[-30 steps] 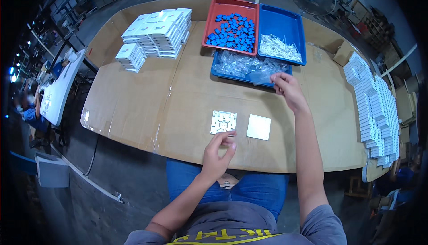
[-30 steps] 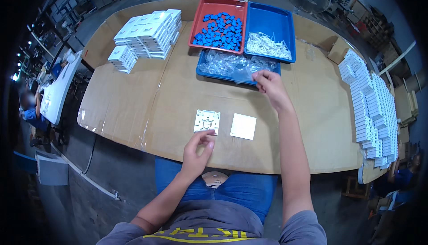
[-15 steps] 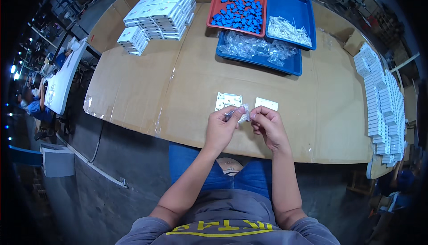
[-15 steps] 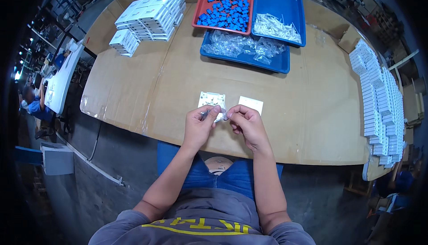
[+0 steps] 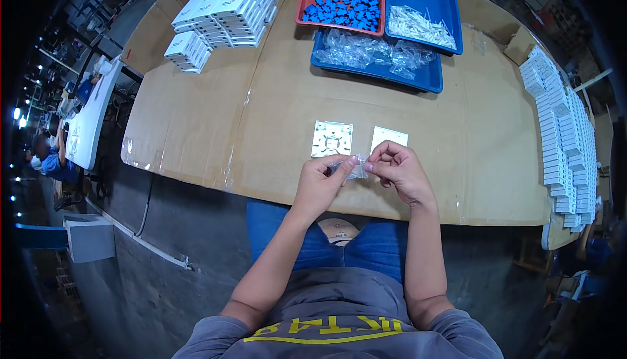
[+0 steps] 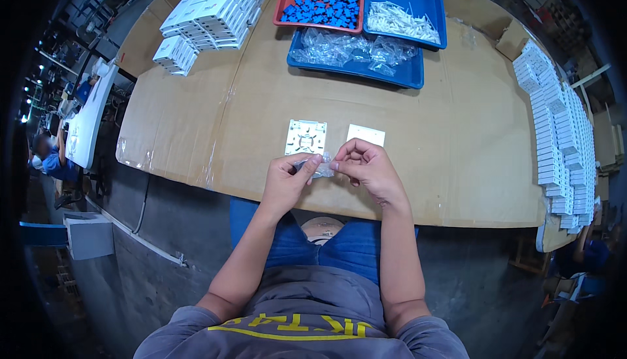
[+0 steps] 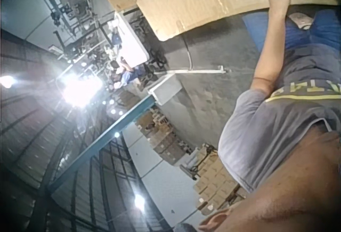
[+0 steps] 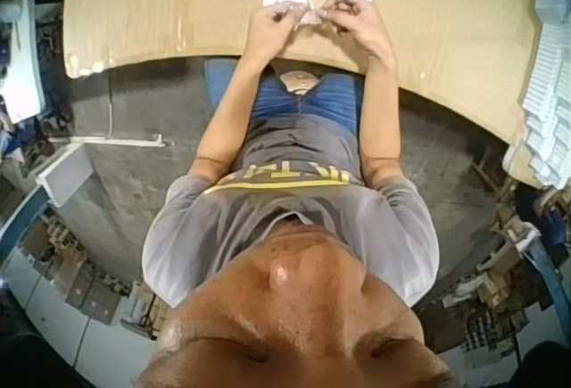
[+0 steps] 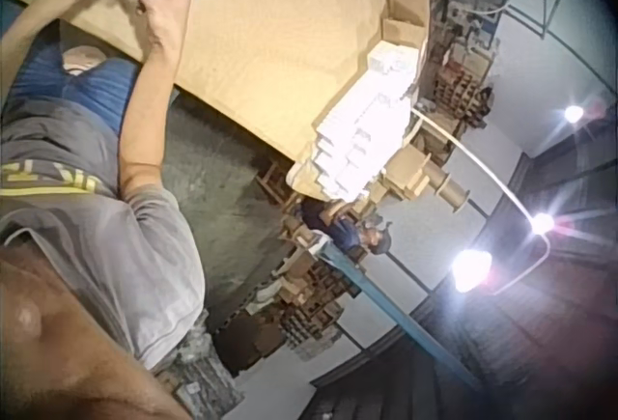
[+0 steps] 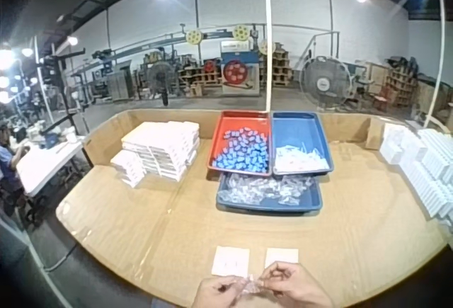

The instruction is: Packing small electronic components and plastic clips into cardboard boxes.

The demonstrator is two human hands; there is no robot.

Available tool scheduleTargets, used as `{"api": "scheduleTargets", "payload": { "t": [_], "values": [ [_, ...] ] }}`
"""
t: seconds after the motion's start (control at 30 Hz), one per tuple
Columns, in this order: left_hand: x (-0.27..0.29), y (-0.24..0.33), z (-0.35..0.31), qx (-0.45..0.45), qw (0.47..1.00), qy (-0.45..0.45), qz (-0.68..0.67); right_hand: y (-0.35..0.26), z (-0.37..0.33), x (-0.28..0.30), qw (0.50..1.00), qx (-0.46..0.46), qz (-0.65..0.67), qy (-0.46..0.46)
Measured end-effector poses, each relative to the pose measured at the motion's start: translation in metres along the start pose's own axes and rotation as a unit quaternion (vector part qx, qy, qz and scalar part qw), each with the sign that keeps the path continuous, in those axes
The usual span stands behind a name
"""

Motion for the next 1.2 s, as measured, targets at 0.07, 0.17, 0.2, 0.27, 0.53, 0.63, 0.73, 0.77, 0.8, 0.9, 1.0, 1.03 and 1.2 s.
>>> {"api": "scheduleTargets", "payload": {
  "t": [0.07, 0.17, 0.2, 0.27, 0.53, 0.63, 0.73, 0.77, 0.8, 0.9, 1.0, 1.03, 1.2],
  "values": [
    [-0.002, -0.002, 0.0, -0.002, 1.0, 0.0, -0.007, 0.0, -0.001, 0.001, 0.999, 0.029, -0.013, 0.002],
    [-0.004, -0.008, 0.002, 0.004, 1.0, 0.0, -0.02, 0.003, -0.003, 0.001, 0.999, 0.021, -0.038, -0.002],
    [-0.004, -0.009, 0.002, 0.0, 1.0, 0.0, -0.03, 0.005, -0.003, 0.0, 0.999, 0.02, -0.046, 0.002],
    [-0.004, -0.011, 0.003, -0.003, 0.999, 0.0, -0.04, 0.006, -0.003, 0.0, 0.998, 0.018, -0.054, 0.006],
    [-0.002, -0.013, 0.005, -0.042, 0.997, 0.006, -0.06, 0.005, -0.003, -0.015, 0.997, 0.07, -0.016, -0.032],
    [0.005, -0.017, 0.004, -0.005, 0.997, 0.012, -0.075, 0.015, 0.0, -0.011, 0.998, 0.04, -0.008, -0.054],
    [0.024, -0.016, 0.004, -0.052, 0.997, 0.047, 0.023, 0.011, -0.002, -0.008, 0.997, 0.046, -0.003, -0.069],
    [0.028, -0.015, 0.004, -0.051, 0.997, 0.048, 0.022, 0.009, -0.002, -0.009, 0.996, 0.045, -0.002, -0.071],
    [0.033, -0.009, 0.004, -0.085, 0.989, 0.109, 0.06, 0.007, -0.003, -0.009, 0.997, 0.05, -0.001, -0.051],
    [0.029, 0.034, -0.005, -0.246, 0.925, 0.177, 0.229, 0.005, -0.004, -0.008, 0.997, 0.065, -0.025, -0.035],
    [0.02, 0.05, -0.019, -0.351, 0.849, 0.133, 0.373, 0.001, -0.005, -0.019, 0.996, 0.067, -0.044, -0.044],
    [0.017, 0.049, -0.019, -0.337, 0.854, 0.08, 0.387, 0.0, -0.005, -0.021, 0.996, 0.062, -0.042, -0.044],
    [0.022, 0.035, -0.012, -0.317, 0.871, 0.054, 0.371, 0.002, -0.004, -0.02, 0.996, 0.057, -0.033, -0.053]
  ]
}}
Point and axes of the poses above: each hand's wrist, its own z-axis towards the middle knuckle, its own x-axis out of the back of the hand, y = z × x, the point moved 2 cm from there along z, towards the middle knuckle, and after that the axes turned 9 degrees about x, right-handed, at the moved point
